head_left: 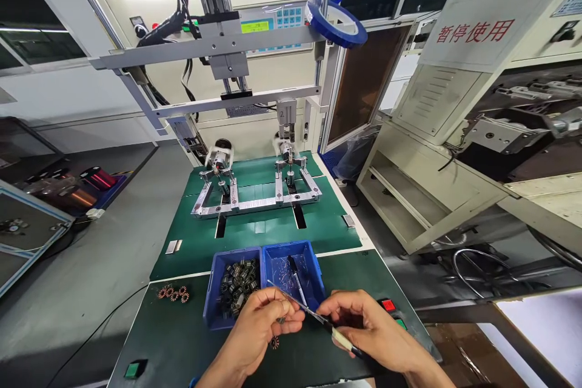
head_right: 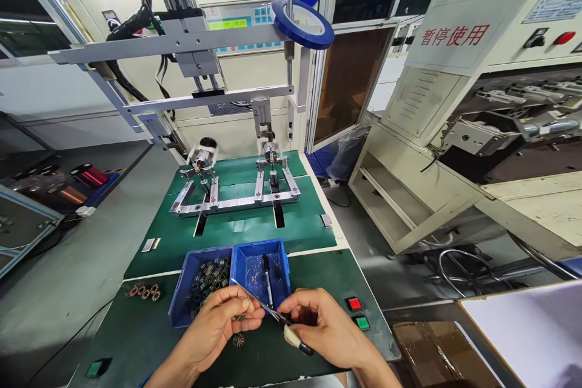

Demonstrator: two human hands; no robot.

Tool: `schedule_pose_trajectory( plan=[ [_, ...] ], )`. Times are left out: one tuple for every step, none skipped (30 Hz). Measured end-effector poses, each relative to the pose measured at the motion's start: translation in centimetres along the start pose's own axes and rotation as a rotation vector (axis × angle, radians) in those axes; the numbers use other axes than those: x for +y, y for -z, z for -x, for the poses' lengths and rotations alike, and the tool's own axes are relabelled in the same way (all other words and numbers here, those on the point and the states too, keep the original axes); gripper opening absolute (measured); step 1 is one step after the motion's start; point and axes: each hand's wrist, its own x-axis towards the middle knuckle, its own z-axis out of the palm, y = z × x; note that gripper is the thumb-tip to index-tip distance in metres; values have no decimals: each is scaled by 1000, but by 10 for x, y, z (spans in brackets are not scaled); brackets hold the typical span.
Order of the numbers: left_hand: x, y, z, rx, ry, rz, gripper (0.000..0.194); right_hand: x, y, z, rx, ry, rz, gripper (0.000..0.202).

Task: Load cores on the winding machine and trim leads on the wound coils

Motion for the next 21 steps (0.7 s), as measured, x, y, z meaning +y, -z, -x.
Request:
schedule_pose_trajectory(
  plan=[
    [-1,1,0,-3,-2,-3,27,0,-2,0,-19,-13,-19,23],
    [-2,2,1,-3,-6,-10,27,0,-4,1,-35,-29,-30,21],
    [-4,5,2,-4,-15,-22,28,0,-6,2,-38,-43,-33,19],
    [-7,8,4,-1,-38,-42,29,1,-8,4,-16,-46,-30,20],
    [-11,14,7,1,-82,-71,29,2,-9,8,32,-42,-26,21],
    [-15,21,11,3,-147,-110,29,5,-9,12,105,-37,-24,24],
    [-21,29,15,7,-229,-161,29,9,-8,17,196,-34,-17,29],
    [-26,39,20,22,-317,-224,29,15,-6,21,291,-31,12,33],
    [-33,49,26,49,-402,-297,30,23,-3,26,383,-24,71,37],
    [-39,60,31,93,-476,-375,31,31,1,29,474,-13,164,39],
    [-46,72,35,149,-538,-454,31,39,5,31,562,2,287,40],
    [-52,84,38,214,-587,-525,31,48,9,32,640,23,428,40],
    [-58,95,40,281,-624,-589,30,55,12,32,708,48,576,39],
    [-64,106,41,343,-652,-642,29,62,13,31,768,76,719,39],
    [-70,117,40,401,-672,-689,28,67,11,29,822,108,845,39],
    [-75,127,38,448,-686,-739,26,71,7,28,861,152,947,38],
    [-78,136,35,481,-698,-793,25,74,-1,25,877,205,1014,36],
    [-81,144,32,510,-712,-843,25,77,-11,23,853,259,1042,32],
    [-83,151,28,537,-726,-882,25,79,-25,21,786,300,1036,29],
    [-83,156,25,563,-738,-904,26,82,-40,18,689,323,1006,26],
    [-82,160,23,590,-748,-903,27,85,-56,14,569,331,966,23]
  ],
)
